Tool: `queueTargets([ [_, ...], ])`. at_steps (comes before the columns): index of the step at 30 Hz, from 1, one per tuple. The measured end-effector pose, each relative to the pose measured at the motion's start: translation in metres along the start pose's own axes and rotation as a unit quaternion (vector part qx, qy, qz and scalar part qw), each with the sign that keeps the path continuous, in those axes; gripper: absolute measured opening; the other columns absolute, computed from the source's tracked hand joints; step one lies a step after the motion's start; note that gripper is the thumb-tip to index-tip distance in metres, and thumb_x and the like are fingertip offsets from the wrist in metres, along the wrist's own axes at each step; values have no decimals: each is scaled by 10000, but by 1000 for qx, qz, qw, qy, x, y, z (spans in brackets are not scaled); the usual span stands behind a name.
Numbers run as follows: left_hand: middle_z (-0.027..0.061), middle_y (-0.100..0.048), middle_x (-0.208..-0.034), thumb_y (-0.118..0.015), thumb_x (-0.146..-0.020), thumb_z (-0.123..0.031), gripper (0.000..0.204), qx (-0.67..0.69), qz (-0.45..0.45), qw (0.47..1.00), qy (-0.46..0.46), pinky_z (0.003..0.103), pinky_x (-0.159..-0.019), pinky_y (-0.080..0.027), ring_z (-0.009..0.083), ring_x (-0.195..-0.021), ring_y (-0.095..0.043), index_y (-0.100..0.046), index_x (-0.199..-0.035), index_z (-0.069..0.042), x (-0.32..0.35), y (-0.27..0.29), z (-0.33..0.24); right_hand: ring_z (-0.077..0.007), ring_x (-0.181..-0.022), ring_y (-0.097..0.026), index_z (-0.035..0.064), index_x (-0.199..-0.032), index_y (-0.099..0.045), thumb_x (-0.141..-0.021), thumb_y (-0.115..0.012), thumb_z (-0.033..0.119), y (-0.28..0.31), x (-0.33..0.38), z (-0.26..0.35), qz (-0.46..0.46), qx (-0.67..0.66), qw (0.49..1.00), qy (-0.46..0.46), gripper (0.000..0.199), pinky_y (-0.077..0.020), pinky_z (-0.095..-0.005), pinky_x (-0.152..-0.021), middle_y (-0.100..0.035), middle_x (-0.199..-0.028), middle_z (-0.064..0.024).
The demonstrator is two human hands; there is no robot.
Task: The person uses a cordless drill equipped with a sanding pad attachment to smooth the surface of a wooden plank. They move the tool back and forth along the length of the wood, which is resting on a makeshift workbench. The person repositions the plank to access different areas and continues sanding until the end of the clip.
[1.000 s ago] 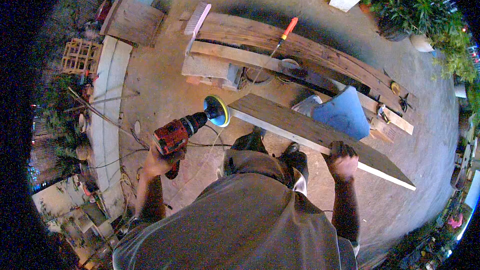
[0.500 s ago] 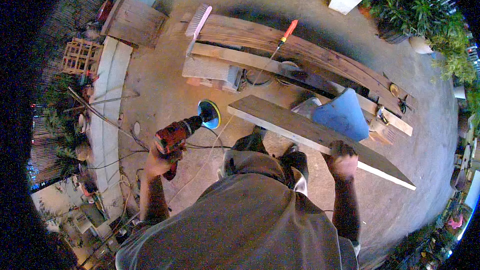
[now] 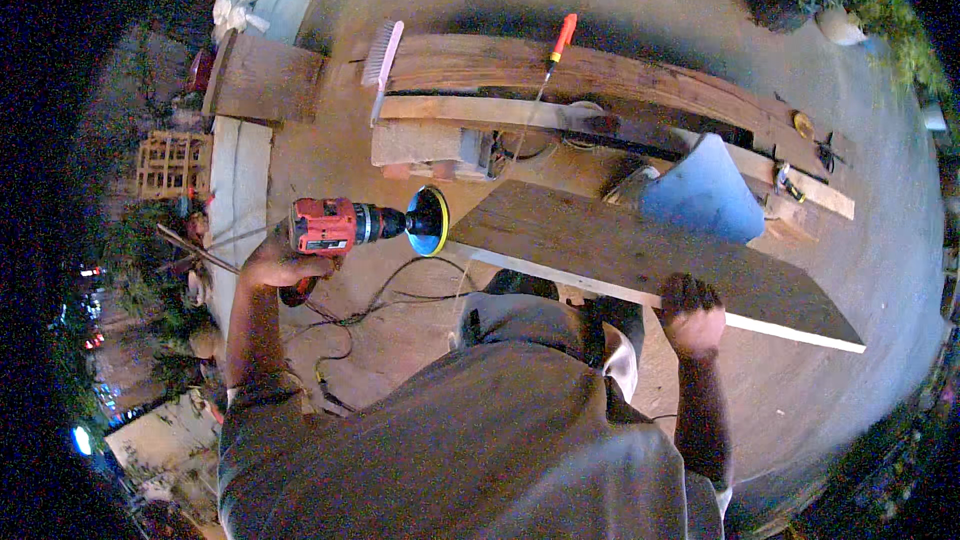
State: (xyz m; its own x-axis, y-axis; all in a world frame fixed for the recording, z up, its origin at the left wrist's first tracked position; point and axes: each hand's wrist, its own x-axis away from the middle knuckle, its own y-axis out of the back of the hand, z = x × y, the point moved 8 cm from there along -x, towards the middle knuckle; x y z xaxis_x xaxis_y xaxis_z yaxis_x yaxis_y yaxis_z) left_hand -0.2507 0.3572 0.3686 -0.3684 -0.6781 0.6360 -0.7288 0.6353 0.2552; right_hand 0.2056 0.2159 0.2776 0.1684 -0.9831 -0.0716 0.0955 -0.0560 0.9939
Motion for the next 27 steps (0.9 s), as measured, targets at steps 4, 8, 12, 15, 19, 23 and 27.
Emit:
queueTargets([
  [4, 26, -610, -792, -655, -612, 42, 385, -42, 0, 999, -22, 269, -593, -491, 116, -709, -597, -552, -973, -44, -2, -10, -8, -265, -737, -592, 90, -858, -579, -649, -725, 245, -4, 3, 1, 4, -9, 1000, -14, 299, -484, -385, -619, -592, -833, -73],
  [8, 9, -603, -772, -630, -618, 48, 348, -26, -4, 1000, -14, 266, -610, -486, 106, -715, -590, -556, -942, -53, 0, -17, 5, -270, -703, -595, 76, -863, -577, -614, -724, 222, 5, -3, 5, -18, -20, 1000, 0, 324, -493, -378, -615, -594, -806, -73],
  [12, -10, -604, -776, -632, -617, 53, 332, -52, -37, 997, -51, 259, -620, -480, 94, -724, -581, -568, -925, -50, 10, -22, 5, -286, -679, -604, 54, -888, -577, -590, -727, 212, 13, -7, 9, -45, -5, 998, 33, 369, -500, -373, -607, -606, -800, -89],
  [15, 7, -614, -796, -666, -655, 55, 327, 38, -63, 997, -27, 267, -644, -492, 100, -743, -589, -569, -949, -50, 18, -22, 22, -260, -813, -597, 78, -884, -591, -639, -728, 281, -6, -1, -4, 20, -24, 999, -25, 347, -493, -369, -692, -602, -874, -71],
  [19, 11, -618, -833, -681, -675, 41, 348, 13, -64, 998, -22, 272, -687, -493, 104, -772, -586, -567, -993, -44, 22, -24, 31, -284, -797, -598, 72, -904, -595, -654, -721, 274, -3, 1, 0, -21, 6, 1000, 12, 345, -494, -387, -684, -605, -891, -83],
  [23, 19, -630, -870, -711, -695, 4, 392, -46, -87, 994, -51, 284, -674, -500, 116, -775, -594, -558, -1051, -55, 25, -24, 28, -293, -800, -602, 66, -922, -596, -655, -722, 269, -12, 5, -7, -12, -16, 1000, -3, 359, -494, -406, -685, -612, -921, -89],
  [27, 24, -649, -866, -734, -690, -4, 382, -155, -102, 973, -138, 295, -658, -520, 133, -752, -623, -580, -1033, -69, 28, -27, 7, -285, -800, -606, 71, -914, -597, -643, -729, 270, -7, 2, -2, -16, -8, 1000, 5, 361, -501, -394, -679, -616, -936, -90],
])
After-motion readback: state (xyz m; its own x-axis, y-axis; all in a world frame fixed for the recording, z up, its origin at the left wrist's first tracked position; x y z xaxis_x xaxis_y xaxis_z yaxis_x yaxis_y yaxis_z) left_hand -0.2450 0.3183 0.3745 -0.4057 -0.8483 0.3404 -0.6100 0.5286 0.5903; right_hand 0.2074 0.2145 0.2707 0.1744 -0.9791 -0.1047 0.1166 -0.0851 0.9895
